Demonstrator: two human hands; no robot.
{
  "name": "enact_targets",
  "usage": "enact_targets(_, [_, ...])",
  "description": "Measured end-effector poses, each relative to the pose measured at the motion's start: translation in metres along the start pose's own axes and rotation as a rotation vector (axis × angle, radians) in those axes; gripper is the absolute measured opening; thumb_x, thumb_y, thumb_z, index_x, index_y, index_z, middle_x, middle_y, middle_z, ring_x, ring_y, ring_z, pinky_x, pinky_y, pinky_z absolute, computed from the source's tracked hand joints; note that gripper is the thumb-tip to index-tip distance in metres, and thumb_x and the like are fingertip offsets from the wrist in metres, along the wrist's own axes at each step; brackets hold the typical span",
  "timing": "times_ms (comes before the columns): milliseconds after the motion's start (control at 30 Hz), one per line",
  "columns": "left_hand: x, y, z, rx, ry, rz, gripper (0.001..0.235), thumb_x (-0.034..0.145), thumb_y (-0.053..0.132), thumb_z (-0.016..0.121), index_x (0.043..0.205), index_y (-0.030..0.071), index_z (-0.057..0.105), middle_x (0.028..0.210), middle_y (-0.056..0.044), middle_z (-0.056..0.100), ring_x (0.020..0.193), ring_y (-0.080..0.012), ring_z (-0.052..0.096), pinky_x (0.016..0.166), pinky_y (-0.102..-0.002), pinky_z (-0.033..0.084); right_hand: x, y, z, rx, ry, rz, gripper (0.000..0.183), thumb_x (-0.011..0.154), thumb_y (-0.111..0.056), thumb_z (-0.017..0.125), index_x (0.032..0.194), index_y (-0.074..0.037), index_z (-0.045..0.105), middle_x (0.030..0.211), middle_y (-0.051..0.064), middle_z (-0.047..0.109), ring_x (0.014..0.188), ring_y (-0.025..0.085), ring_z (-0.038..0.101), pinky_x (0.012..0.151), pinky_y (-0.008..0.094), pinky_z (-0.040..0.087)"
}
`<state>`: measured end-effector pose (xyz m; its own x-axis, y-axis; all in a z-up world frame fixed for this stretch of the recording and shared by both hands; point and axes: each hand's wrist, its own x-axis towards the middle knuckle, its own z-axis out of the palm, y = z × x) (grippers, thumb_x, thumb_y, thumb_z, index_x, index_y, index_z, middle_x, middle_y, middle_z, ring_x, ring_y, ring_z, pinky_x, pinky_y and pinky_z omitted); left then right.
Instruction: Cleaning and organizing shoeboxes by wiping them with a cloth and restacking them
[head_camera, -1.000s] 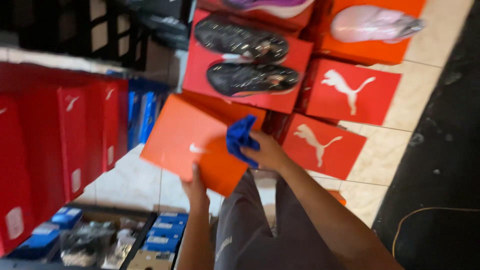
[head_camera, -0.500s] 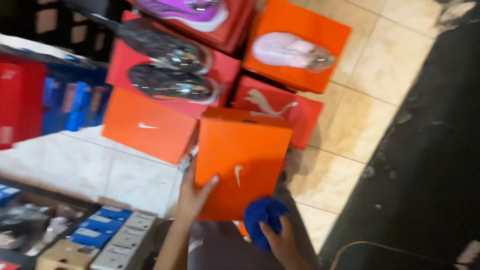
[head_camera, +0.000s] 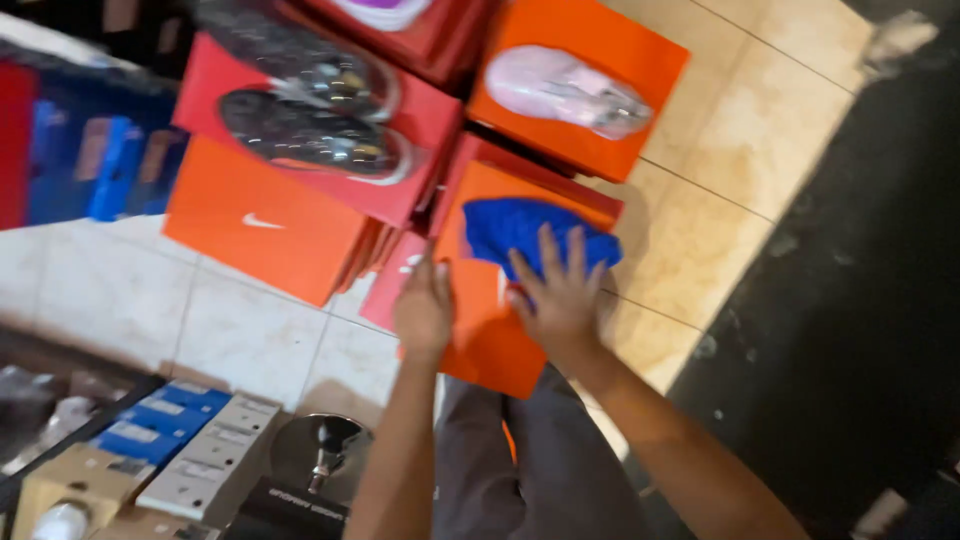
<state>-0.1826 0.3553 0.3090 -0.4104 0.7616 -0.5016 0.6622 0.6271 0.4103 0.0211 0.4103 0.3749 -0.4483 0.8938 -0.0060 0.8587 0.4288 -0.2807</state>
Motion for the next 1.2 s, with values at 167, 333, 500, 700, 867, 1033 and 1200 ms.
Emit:
enact_targets(167, [0.003, -0.015, 0.002, -0.159, 0.003, 0.112, 0.045, 0.107, 0.032, 0.042, 0.151, 0.030, 0.048, 0.131, -0.011, 0.067, 0.116, -0.0378, 0.066, 0.095, -0.053, 0.055, -0.068, -0.048, 0.043, 0.053, -0.100, -0.307, 0.054, 0.086, -0.038, 0.059, 0.140, -0.032, 0.058, 0.160, 0.003, 0.044, 0.147, 0.039, 0.036, 0.092, 0.062, 0.040])
enact_targets(333, [0.005, 0.017, -0.035, -0.342, 0.011, 0.212, 0.044, 0.107, 0.034, 0.049, 0.148, 0.019, 0.055, 0.130, -0.025, 0.066, 0.119, -0.0470, 0.063, 0.100, -0.055, 0.052, -0.002, 0.029, 0.032, -0.116, 0.116, -0.357, 0.031, 0.094, -0.029, 0.053, 0.120, -0.036, 0.068, 0.121, 0.001, 0.063, 0.105, 0.032, 0.060, 0.084, 0.055, 0.044])
enact_targets(500, [-0.006, 0.024, -0.019, -0.038, 0.108, 0.057, 0.045, 0.108, 0.039, 0.042, 0.144, 0.018, 0.057, 0.114, -0.025, 0.073, 0.099, -0.0439, 0.072, 0.085, -0.055, 0.057, 0.081, -0.012, 0.016, -0.436, 0.227, 0.002, 0.035, 0.100, -0.022, 0.048, 0.122, -0.027, 0.075, 0.122, 0.011, 0.067, 0.107, 0.033, 0.061, 0.080, 0.051, 0.046])
enact_targets(700, [0.004, -0.077, 0.080, 0.489, 0.101, 0.240, 0.021, 0.083, 0.043, 0.063, 0.071, 0.025, 0.064, 0.059, -0.007, 0.065, 0.058, -0.0352, 0.071, 0.056, -0.050, 0.058, -0.007, 0.014, 0.035, 0.104, -0.013, -0.506, 0.051, 0.091, -0.037, 0.052, 0.142, -0.041, 0.056, 0.156, -0.001, 0.049, 0.136, 0.033, 0.049, 0.084, 0.048, 0.040])
enact_targets(867, [-0.008, 0.015, 0.000, 0.225, 0.249, 0.046, 0.072, 0.092, 0.070, 0.048, 0.133, 0.013, 0.061, 0.099, -0.018, 0.076, 0.081, -0.0386, 0.076, 0.070, -0.054, 0.060, 0.074, 0.109, 0.035, 0.078, -0.046, -0.309, 0.062, 0.085, -0.045, 0.063, 0.146, -0.037, 0.055, 0.141, 0.008, 0.056, 0.125, 0.039, 0.056, 0.083, 0.049, 0.046])
enact_targets(1033, [-0.010, 0.004, 0.014, 0.288, 0.306, 0.045, 0.079, 0.084, 0.082, 0.053, 0.127, 0.016, 0.062, 0.093, -0.010, 0.076, 0.075, -0.0318, 0.076, 0.065, -0.049, 0.061, 0.186, 0.092, 0.053, 0.742, -0.716, 0.279, 0.052, 0.093, -0.048, 0.067, 0.141, -0.029, 0.063, 0.140, 0.004, 0.065, 0.135, 0.027, 0.056, 0.109, 0.038, 0.047])
enact_targets(1200, [-0.012, 0.008, 0.011, 0.260, 0.263, 0.064, 0.075, 0.085, 0.078, 0.056, 0.121, 0.013, 0.064, 0.090, -0.013, 0.074, 0.074, -0.0373, 0.076, 0.065, -0.053, 0.060, 0.177, 0.080, 0.034, 1.104, -0.521, 0.181, 0.032, 0.097, -0.021, 0.071, 0.129, -0.014, 0.071, 0.131, 0.009, 0.069, 0.128, 0.026, 0.062, 0.108, 0.037, 0.049])
